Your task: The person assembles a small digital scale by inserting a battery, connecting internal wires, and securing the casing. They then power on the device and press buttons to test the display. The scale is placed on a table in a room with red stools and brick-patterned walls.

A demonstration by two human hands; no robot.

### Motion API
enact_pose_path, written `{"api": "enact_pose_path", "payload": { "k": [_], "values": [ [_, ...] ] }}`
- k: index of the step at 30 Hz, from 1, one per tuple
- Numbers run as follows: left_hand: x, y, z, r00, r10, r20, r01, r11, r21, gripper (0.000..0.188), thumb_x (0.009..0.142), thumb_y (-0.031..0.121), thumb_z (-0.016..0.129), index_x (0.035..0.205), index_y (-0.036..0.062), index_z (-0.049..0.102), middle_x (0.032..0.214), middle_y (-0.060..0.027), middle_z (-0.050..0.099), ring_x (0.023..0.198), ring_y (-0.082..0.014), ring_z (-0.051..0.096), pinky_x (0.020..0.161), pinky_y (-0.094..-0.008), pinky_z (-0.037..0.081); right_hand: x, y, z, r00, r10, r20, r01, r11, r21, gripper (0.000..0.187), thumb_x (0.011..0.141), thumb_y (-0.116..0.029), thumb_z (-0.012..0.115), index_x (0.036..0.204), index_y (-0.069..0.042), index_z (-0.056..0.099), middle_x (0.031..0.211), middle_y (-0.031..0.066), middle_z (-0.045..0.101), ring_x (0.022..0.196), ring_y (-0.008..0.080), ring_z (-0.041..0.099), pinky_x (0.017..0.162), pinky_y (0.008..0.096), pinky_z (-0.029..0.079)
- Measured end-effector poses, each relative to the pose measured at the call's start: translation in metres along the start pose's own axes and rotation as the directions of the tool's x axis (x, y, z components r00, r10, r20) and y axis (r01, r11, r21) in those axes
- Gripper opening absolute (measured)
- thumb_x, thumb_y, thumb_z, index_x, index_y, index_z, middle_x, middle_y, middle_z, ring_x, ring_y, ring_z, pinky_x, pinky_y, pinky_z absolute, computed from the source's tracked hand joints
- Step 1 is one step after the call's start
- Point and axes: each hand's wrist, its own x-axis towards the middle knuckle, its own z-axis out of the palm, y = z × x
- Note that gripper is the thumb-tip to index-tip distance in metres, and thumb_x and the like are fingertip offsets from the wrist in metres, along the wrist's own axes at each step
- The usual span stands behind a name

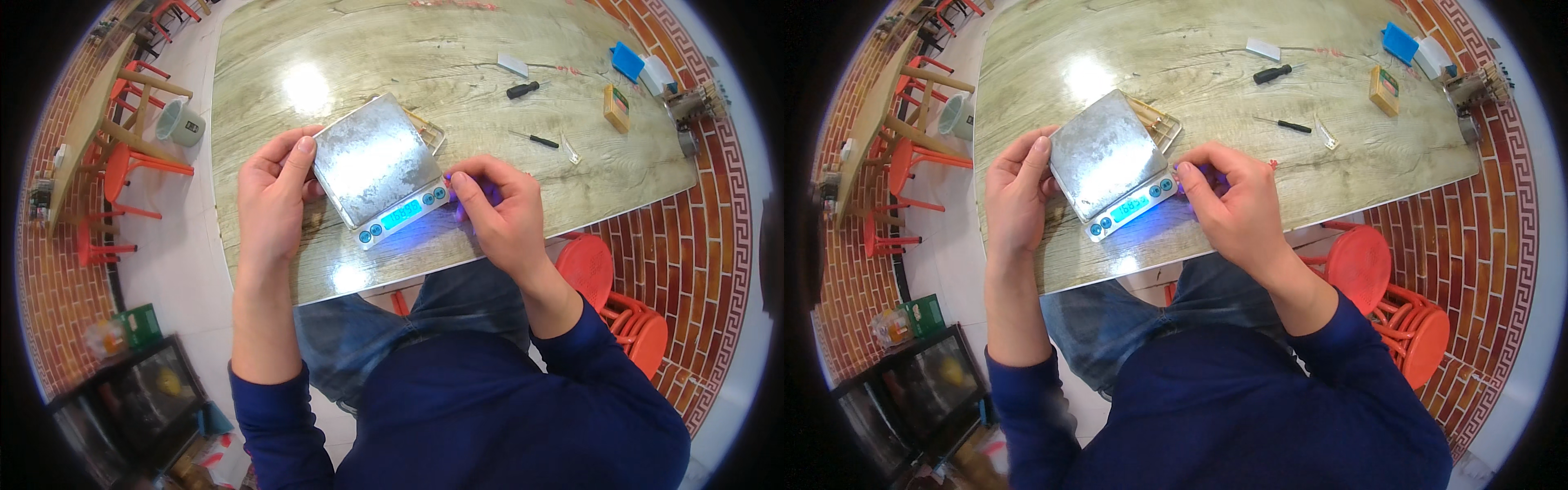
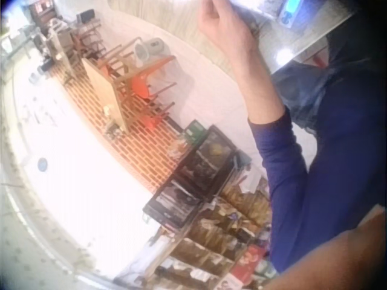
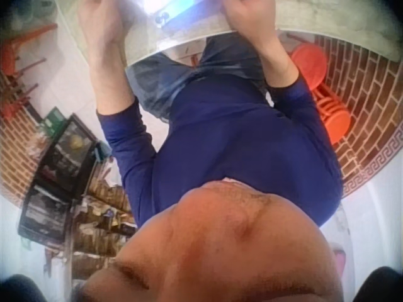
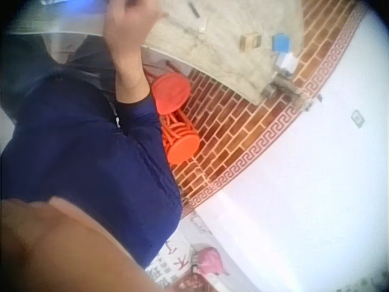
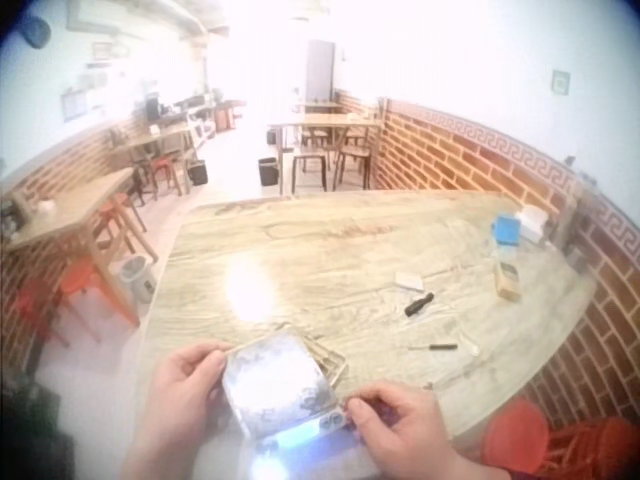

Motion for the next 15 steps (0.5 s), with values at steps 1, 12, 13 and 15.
{"api": "enact_pose_path", "payload": {
  "k": [1,12,13,15],
  "values": [
    [0.0004,0.0005,0.0000,1.000,0.004,0.007,-0.004,1.000,-0.008,0.029,0.118,0.020,0.064,0.133,-0.0019,0.077,0.103,-0.0012,0.080,0.084,-0.0044,0.069,0.071,-0.0210,0.054,0.0009,-0.0006,0.0002,1.000,-0.005,0.009,0.005,1.000,0.010,0.015,0.110,-0.009,0.072,0.110,0.003,0.080,0.087,0.0026,0.076,0.072,0.0076,0.068,0.066,0.0240,0.053],
    [0.0005,0.0007,0.0051,1.000,-0.002,-0.028,0.002,1.000,-0.002,0.029,0.118,0.019,0.064,0.133,-0.0019,0.077,0.098,0.0008,0.077,0.079,-0.0024,0.064,0.068,-0.0193,0.051,-0.0003,-0.0029,0.0042,0.998,-0.055,-0.016,0.055,0.998,-0.011,0.012,0.101,-0.008,0.077,0.102,0.003,0.080,0.083,0.0100,0.077,0.067,0.0145,0.068,0.063,0.0307,0.053],
    [0.0006,0.0009,0.0051,1.000,-0.002,-0.026,0.002,1.000,-0.001,0.029,0.118,0.019,0.064,0.133,-0.0018,0.077,0.099,0.0008,0.077,0.079,-0.0023,0.064,0.068,-0.0191,0.051,-0.0004,-0.0034,0.0036,0.998,-0.066,-0.010,0.065,0.998,-0.019,0.012,0.101,-0.008,0.077,0.102,0.003,0.080,0.084,0.0103,0.078,0.068,0.0149,0.068,0.063,0.0308,0.054],
    [-0.0001,0.0013,0.0044,1.000,-0.006,-0.018,0.006,1.000,-0.008,0.029,0.118,0.019,0.064,0.133,-0.0018,0.077,0.099,0.0010,0.077,0.079,-0.0022,0.064,0.067,-0.0189,0.051,-0.0001,-0.0043,0.0030,0.996,-0.090,-0.003,0.090,0.996,-0.028,0.012,0.102,-0.008,0.077,0.104,0.003,0.081,0.084,0.0076,0.077,0.068,0.0121,0.067,0.063,0.0289,0.052]
  ]
}}
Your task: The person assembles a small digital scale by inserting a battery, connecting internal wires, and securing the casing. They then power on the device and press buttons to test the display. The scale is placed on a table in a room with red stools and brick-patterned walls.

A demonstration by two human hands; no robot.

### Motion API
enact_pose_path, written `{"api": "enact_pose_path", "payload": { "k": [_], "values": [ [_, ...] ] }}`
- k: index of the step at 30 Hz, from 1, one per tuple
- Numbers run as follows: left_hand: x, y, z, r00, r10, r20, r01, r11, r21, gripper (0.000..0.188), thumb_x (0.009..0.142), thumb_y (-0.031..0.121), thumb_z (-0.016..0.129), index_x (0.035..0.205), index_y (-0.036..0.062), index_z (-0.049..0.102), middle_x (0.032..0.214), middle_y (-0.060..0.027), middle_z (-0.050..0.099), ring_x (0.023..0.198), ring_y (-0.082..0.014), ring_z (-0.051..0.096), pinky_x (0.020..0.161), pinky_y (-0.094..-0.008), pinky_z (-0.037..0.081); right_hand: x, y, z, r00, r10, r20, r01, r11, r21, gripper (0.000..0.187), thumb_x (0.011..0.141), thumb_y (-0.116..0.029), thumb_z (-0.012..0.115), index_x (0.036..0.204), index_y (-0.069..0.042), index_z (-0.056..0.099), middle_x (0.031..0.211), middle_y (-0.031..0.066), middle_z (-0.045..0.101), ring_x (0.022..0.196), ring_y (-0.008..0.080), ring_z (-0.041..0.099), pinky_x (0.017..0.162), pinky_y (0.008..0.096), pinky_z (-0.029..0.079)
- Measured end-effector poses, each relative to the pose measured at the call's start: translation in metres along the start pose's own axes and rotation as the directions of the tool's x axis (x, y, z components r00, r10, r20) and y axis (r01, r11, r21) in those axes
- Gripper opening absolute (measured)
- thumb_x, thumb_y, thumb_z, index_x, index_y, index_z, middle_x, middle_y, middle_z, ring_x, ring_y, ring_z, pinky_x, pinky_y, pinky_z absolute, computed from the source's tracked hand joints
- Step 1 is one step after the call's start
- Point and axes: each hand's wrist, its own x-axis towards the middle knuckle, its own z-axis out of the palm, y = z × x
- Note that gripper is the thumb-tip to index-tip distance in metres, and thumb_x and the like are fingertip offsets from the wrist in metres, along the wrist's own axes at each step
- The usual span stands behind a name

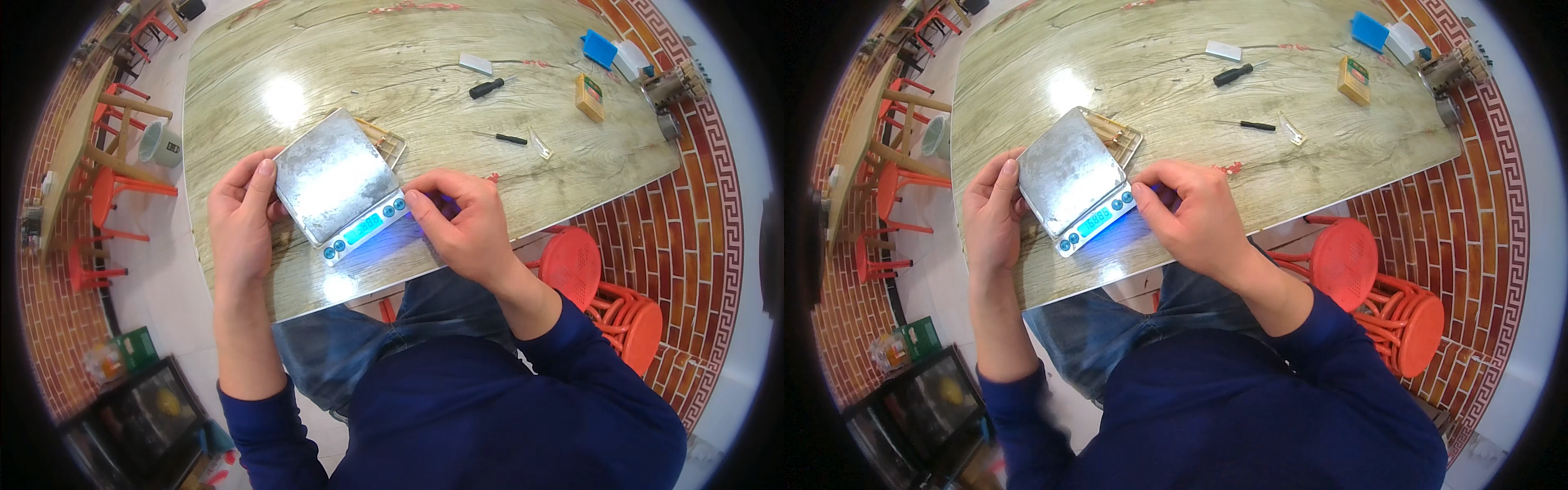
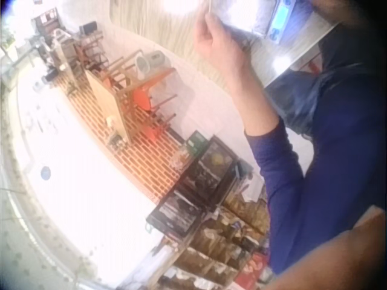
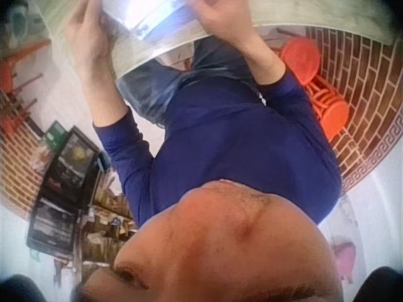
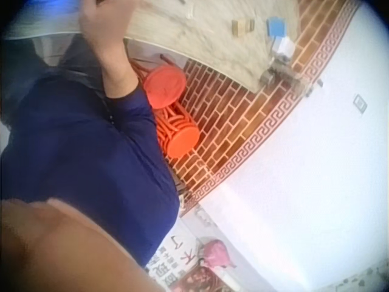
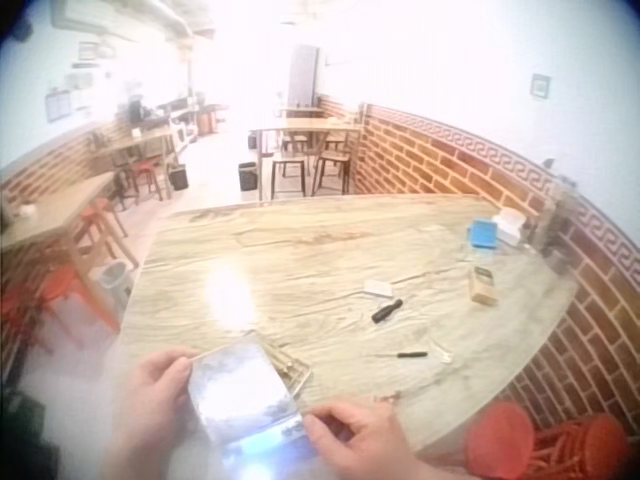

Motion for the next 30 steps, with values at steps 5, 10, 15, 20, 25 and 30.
{"api": "enact_pose_path", "payload": {
  "k": [5,10,15,20,25,30],
  "values": [
    [0.000,-0.001,-0.003,1.000,0.012,0.000,-0.012,1.000,0.019,0.028,0.119,0.019,0.063,0.132,-0.0015,0.077,0.099,0.0017,0.076,0.079,-0.0015,0.062,0.066,-0.0187,0.050,-0.001,0.000,0.000,1.000,-0.018,0.018,0.018,1.000,0.002,0.012,0.103,-0.009,0.079,0.107,0.001,0.082,0.085,0.0018,0.077,0.069,0.0049,0.061,0.061,0.0250,0.047],
    [0.003,-0.004,-0.008,1.000,0.000,0.019,-0.001,0.999,0.043,0.031,0.120,0.020,0.060,0.137,-0.0024,0.074,0.107,0.0008,0.077,0.082,-0.0019,0.062,0.068,-0.0188,0.048,-0.001,0.002,-0.001,0.999,-0.028,0.025,0.028,0.999,0.024,0.011,0.104,-0.008,0.078,0.107,0.001,0.082,0.083,0.0010,0.075,0.067,0.0036,0.058,0.060,0.0243,0.045],
    [0.003,-0.004,-0.009,0.999,-0.001,0.038,0.000,1.000,0.025,0.031,0.120,0.019,0.061,0.138,-0.0028,0.073,0.108,0.0000,0.077,0.081,-0.0021,0.062,0.068,-0.0192,0.048,-0.002,0.003,-0.004,0.999,-0.007,0.052,0.004,0.998,0.058,0.011,0.104,-0.007,0.076,0.109,0.001,0.082,0.082,-0.0011,0.072,0.066,0.0021,0.055,0.059,0.0236,0.042],
    [0.001,-0.001,-0.008,1.000,0.003,0.022,-0.004,0.999,0.045,0.031,0.119,0.018,0.061,0.137,-0.0034,0.074,0.107,-0.0002,0.077,0.081,-0.0021,0.062,0.067,-0.0186,0.046,-0.002,0.002,-0.004,0.998,-0.003,0.067,-0.001,0.998,0.061,0.011,0.106,-0.006,0.073,0.109,0.001,0.081,0.084,-0.0016,0.073,0.067,0.0013,0.055,0.059,0.0237,0.042],
    [0.000,0.001,-0.004,1.000,0.009,0.009,-0.009,1.000,0.028,0.028,0.118,0.019,0.064,0.131,-0.0025,0.077,0.100,-0.0007,0.078,0.080,-0.0040,0.067,0.068,-0.0203,0.053,-0.010,0.002,0.009,0.944,-0.309,-0.113,0.287,0.942,-0.176,0.012,0.094,-0.003,0.083,0.106,-0.002,0.081,0.082,0.0055,0.071,0.065,0.0147,0.062,0.059,0.0307,0.048],
    [0.001,0.001,0.002,0.998,-0.010,-0.058,0.013,0.999,0.044,0.028,0.117,0.019,0.066,0.129,-0.0027,0.079,0.102,-0.0032,0.081,0.081,-0.0053,0.071,0.070,-0.0218,0.056,-0.026,0.000,0.036,0.697,-0.713,0.081,0.669,0.605,-0.433,0.033,0.079,-0.010,0.087,0.111,-0.009,0.082,0.085,-0.0015,0.059,0.076,0.0211,0.058,0.069,0.0370,0.046]
  ]
}}
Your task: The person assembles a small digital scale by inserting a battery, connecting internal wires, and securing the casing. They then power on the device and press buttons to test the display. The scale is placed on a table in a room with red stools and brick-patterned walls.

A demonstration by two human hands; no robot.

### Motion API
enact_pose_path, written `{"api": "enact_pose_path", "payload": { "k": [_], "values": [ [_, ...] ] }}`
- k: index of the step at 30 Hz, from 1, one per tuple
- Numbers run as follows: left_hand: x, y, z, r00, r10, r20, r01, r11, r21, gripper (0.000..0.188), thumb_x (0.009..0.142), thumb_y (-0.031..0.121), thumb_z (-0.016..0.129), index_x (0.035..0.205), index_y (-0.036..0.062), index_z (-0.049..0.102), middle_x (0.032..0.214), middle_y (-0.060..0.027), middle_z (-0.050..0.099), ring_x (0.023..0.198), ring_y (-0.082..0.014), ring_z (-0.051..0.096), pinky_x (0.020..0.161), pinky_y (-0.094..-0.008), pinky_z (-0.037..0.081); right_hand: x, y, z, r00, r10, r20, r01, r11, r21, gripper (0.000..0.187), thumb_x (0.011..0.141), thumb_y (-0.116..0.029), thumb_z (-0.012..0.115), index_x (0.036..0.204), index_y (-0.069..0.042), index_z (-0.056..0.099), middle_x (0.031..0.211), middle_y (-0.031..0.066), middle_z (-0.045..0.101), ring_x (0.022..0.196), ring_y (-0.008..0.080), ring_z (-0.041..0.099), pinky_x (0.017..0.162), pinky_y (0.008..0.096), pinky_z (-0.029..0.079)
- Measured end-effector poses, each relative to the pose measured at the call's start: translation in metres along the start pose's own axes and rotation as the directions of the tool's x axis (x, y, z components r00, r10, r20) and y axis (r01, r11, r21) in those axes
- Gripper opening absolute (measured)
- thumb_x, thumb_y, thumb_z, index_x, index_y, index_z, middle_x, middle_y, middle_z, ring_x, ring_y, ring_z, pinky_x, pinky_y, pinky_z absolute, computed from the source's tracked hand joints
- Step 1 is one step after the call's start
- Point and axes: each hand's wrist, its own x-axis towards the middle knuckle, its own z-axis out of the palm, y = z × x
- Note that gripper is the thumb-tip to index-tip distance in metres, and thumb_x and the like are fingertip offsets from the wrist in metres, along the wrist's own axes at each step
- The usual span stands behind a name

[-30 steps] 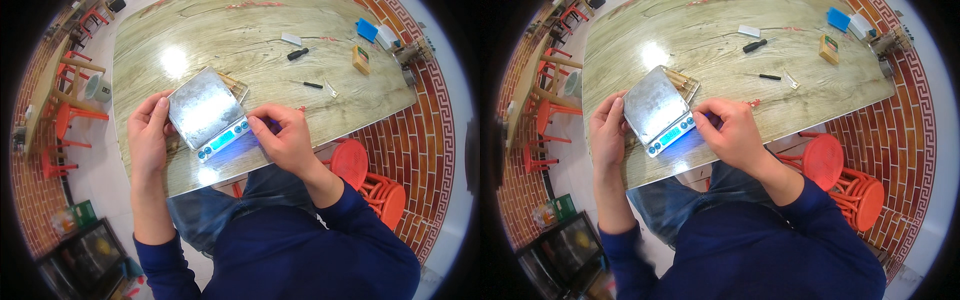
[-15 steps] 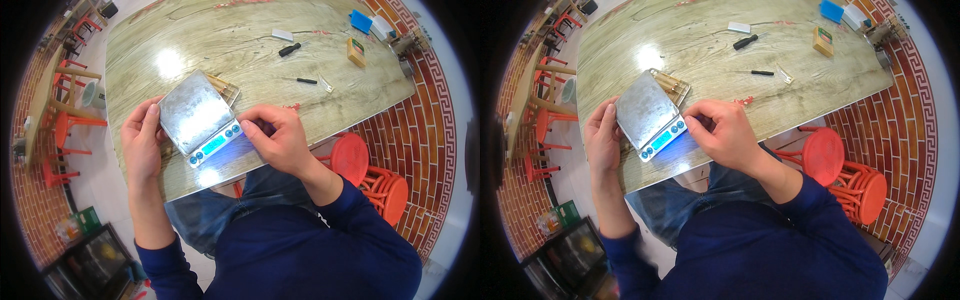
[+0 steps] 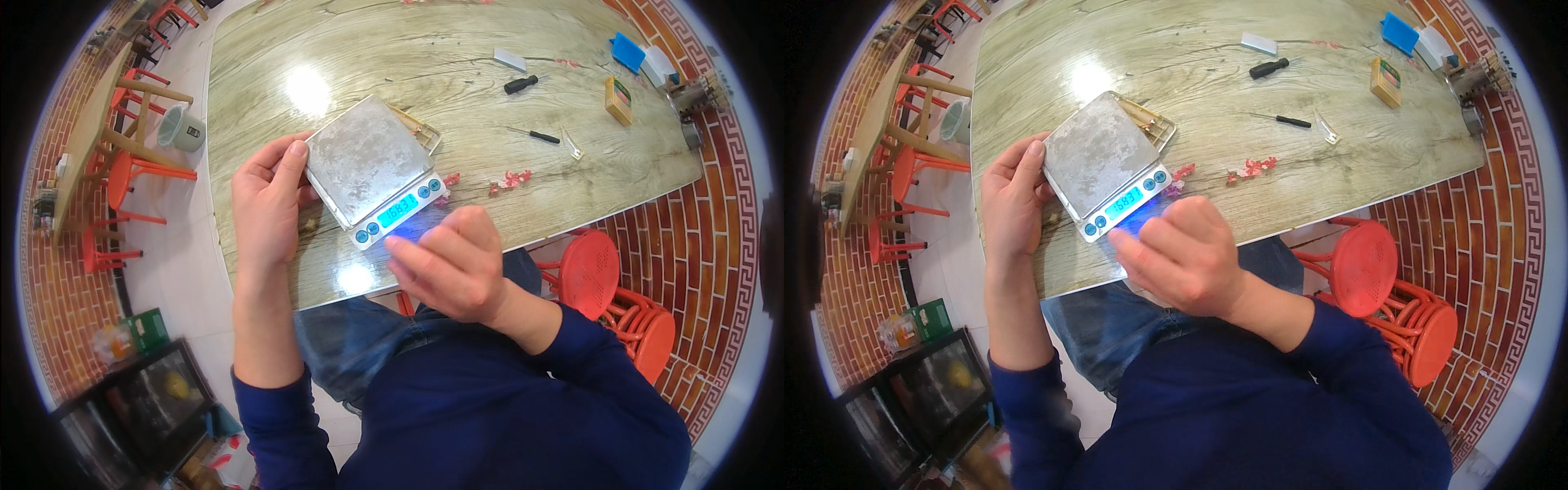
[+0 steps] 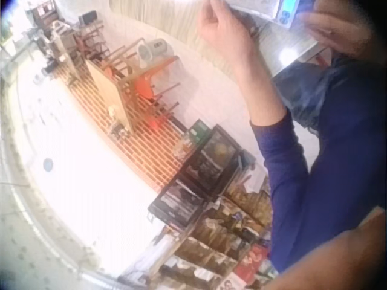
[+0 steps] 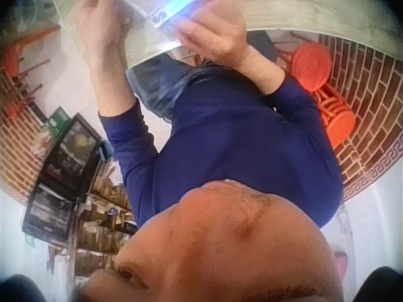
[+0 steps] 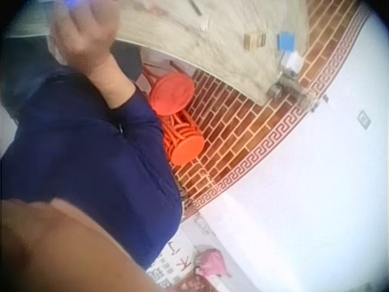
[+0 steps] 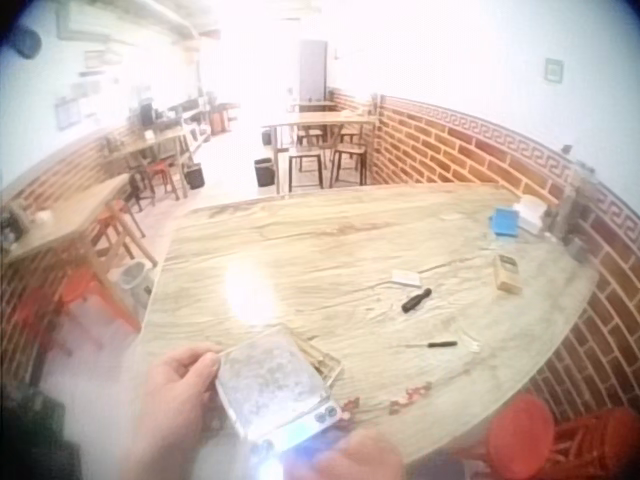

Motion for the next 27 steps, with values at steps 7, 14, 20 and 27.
{"api": "enact_pose_path", "payload": {
  "k": [7,14,20,27],
  "values": [
    [0.000,0.001,0.000,1.000,-0.001,-0.018,0.002,0.999,0.034,0.027,0.115,0.019,0.069,0.125,-0.0031,0.080,0.101,-0.0032,0.081,0.082,-0.0058,0.070,0.069,-0.0225,0.056,0.004,-0.013,0.025,1.000,0.013,-0.025,-0.015,0.997,-0.081,0.036,0.075,-0.015,0.078,0.109,-0.008,0.084,0.086,-0.0022,0.058,0.084,0.0207,0.057,0.081,0.0379,0.044],
    [-0.002,0.002,0.002,1.000,0.014,-0.020,-0.013,0.999,0.039,0.026,0.113,0.018,0.070,0.123,-0.0045,0.080,0.099,-0.0047,0.080,0.080,-0.0071,0.069,0.068,-0.0233,0.056,0.007,-0.015,0.022,1.000,-0.024,0.016,0.026,0.992,-0.121,0.038,0.072,-0.019,0.075,0.106,-0.006,0.085,0.086,-0.0021,0.060,0.084,0.0214,0.057,0.082,0.0385,0.044],
    [-0.002,0.001,0.001,1.000,-0.015,-0.007,0.015,0.998,0.059,0.025,0.112,0.017,0.070,0.120,-0.0040,0.082,0.095,-0.0028,0.079,0.076,-0.0063,0.066,0.065,-0.0240,0.053,0.005,-0.020,0.024,0.998,-0.066,-0.007,0.064,0.986,-0.155,0.045,0.065,-0.020,0.073,0.107,-0.007,0.086,0.088,-0.0050,0.061,0.085,0.0195,0.055,0.083,0.0375,0.044],
    [-0.004,0.001,0.001,1.000,-0.008,0.018,0.007,0.998,0.056,0.025,0.113,0.017,0.070,0.121,-0.0039,0.082,0.096,-0.0027,0.079,0.076,-0.0053,0.066,0.065,-0.0235,0.052,0.003,-0.021,0.019,0.997,-0.075,0.019,0.078,0.977,-0.198,0.048,0.062,-0.021,0.072,0.107,-0.010,0.088,0.087,-0.0068,0.058,0.084,0.0178,0.053,0.083,0.0363,0.043]
  ]
}}
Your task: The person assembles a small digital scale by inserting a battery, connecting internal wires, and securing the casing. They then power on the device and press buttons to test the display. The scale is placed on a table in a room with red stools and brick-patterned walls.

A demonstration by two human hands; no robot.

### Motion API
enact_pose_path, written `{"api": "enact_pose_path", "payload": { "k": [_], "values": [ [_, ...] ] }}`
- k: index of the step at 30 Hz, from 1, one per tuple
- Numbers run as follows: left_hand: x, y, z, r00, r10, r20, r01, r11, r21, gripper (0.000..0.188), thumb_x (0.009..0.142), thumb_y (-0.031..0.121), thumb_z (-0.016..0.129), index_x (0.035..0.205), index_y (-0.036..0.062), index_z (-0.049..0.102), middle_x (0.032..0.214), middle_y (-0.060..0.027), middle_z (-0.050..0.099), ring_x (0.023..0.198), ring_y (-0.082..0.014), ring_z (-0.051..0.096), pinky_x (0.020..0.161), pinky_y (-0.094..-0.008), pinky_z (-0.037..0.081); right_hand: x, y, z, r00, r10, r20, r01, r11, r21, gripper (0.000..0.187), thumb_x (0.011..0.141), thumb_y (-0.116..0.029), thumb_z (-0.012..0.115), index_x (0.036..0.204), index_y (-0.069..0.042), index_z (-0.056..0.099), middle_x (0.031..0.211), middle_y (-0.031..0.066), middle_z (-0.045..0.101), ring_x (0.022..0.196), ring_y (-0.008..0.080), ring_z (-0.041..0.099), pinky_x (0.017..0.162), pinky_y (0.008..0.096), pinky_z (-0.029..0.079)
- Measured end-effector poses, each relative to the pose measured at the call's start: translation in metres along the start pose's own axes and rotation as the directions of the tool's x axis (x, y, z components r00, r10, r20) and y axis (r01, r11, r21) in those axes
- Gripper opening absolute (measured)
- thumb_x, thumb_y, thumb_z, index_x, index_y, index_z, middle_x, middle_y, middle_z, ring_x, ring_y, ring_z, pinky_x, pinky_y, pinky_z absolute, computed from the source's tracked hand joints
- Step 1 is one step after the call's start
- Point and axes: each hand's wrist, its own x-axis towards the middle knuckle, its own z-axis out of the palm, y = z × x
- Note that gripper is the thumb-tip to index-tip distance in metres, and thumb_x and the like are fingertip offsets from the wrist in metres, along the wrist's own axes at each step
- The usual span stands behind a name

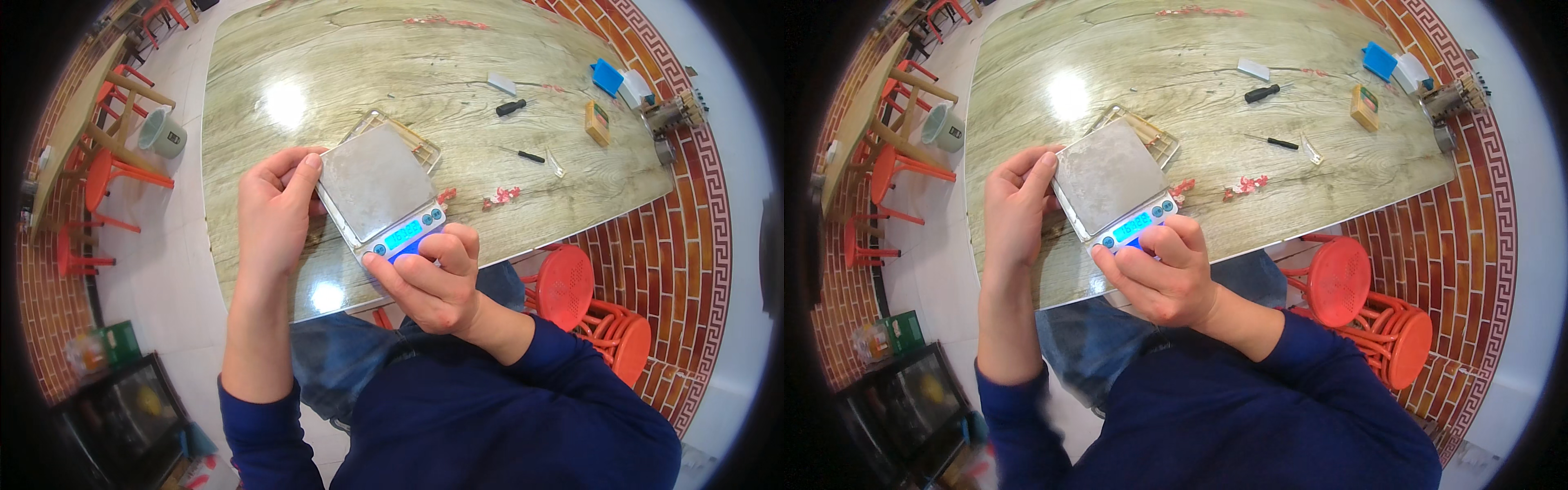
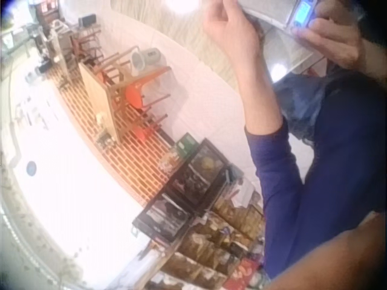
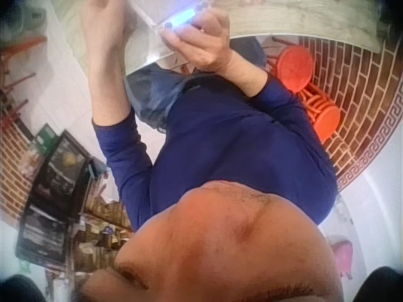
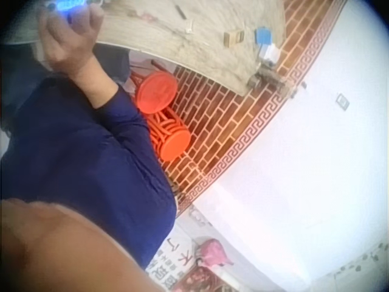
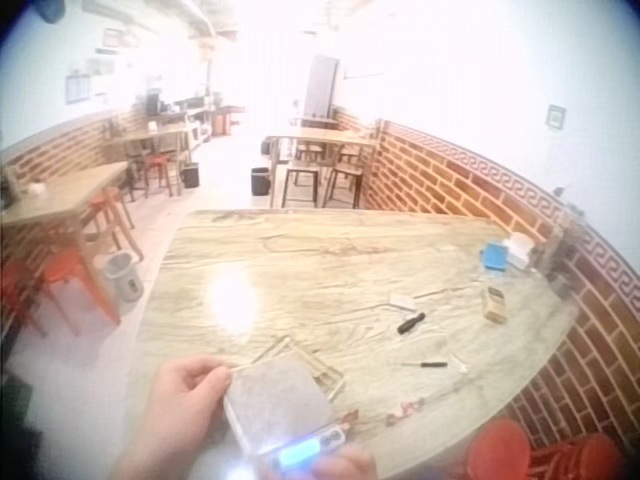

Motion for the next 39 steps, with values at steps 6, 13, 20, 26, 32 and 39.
{"api": "enact_pose_path", "payload": {
  "k": [6,13,20,26,32,39],
  "values": [
    [0.000,0.001,-0.003,0.999,-0.010,0.035,0.010,1.000,0.003,0.027,0.115,0.017,0.068,0.128,-0.0034,0.079,0.102,-0.0029,0.080,0.082,-0.0051,0.070,0.069,-0.0219,0.055,-0.001,0.001,0.005,0.999,0.017,-0.043,-0.016,1.000,0.018,0.045,0.064,-0.021,0.074,0.106,-0.012,0.088,0.085,-0.0072,0.056,0.082,0.0167,0.053,0.083,0.0349,0.043],
    [0.000,-0.001,-0.003,1.000,-0.008,0.024,0.009,0.999,-0.046,0.025,0.114,0.016,0.070,0.124,-0.0042,0.081,0.097,-0.0028,0.080,0.078,-0.0053,0.067,0.066,-0.0225,0.052,0.000,0.000,0.000,0.999,0.000,0.037,-0.001,1.000,0.016,0.043,0.064,-0.021,0.075,0.103,-0.012,0.088,0.086,-0.0074,0.056,0.084,0.0174,0.054,0.083,0.0357,0.043],
    [0.002,0.000,-0.006,0.999,-0.020,0.050,0.024,0.996,-0.084,0.026,0.115,0.016,0.068,0.127,-0.0044,0.079,0.102,-0.0047,0.081,0.082,-0.0062,0.070,0.068,-0.0219,0.055,0.010,0.005,-0.007,0.991,0.128,0.039,-0.133,0.976,0.172,0.045,0.076,-0.017,0.083,0.120,-0.007,0.084,0.092,-0.0025,0.063,0.088,0.0207,0.057,0.084,0.0382,0.046],
    [0.002,-0.001,-0.008,0.995,0.007,0.096,0.007,0.990,-0.144,0.026,0.117,0.015,0.064,0.130,-0.0032,0.077,0.105,-0.0056,0.081,0.086,-0.0077,0.073,0.072,-0.0238,0.058,0.044,0.066,-0.024,0.683,0.671,0.290,-0.697,0.478,0.535,0.033,0.107,-0.024,0.078,0.130,0.001,0.077,0.097,0.0022,0.066,0.082,0.0104,0.063,0.070,0.0272,0.051],
    [0.004,-0.003,-0.009,0.994,0.024,0.111,-0.007,0.989,-0.146,0.028,0.118,0.018,0.064,0.131,-0.0026,0.077,0.105,-0.0044,0.081,0.087,-0.0074,0.073,0.075,-0.0235,0.059,0.063,0.109,-0.018,0.394,0.416,0.819,-0.894,-0.035,0.448,0.042,0.105,-0.024,0.081,0.133,0.005,0.071,0.084,0.0028,0.072,0.060,0.0087,0.065,0.053,0.0249,0.046],
    [0.001,0.001,-0.001,0.997,0.072,0.010,-0.070,0.990,-0.119,0.031,0.118,0.021,0.064,0.134,-0.0042,0.075,0.106,-0.0073,0.080,0.090,-0.0093,0.075,0.073,-0.0236,0.059,0.055,0.112,-0.015,0.452,0.330,0.829,-0.848,-0.131,0.514,0.042,0.104,-0.020,0.082,0.136,0.005,0.070,0.085,0.0005,0.072,0.060,0.0072,0.065,0.053,0.0216,0.046]
  ]
}}
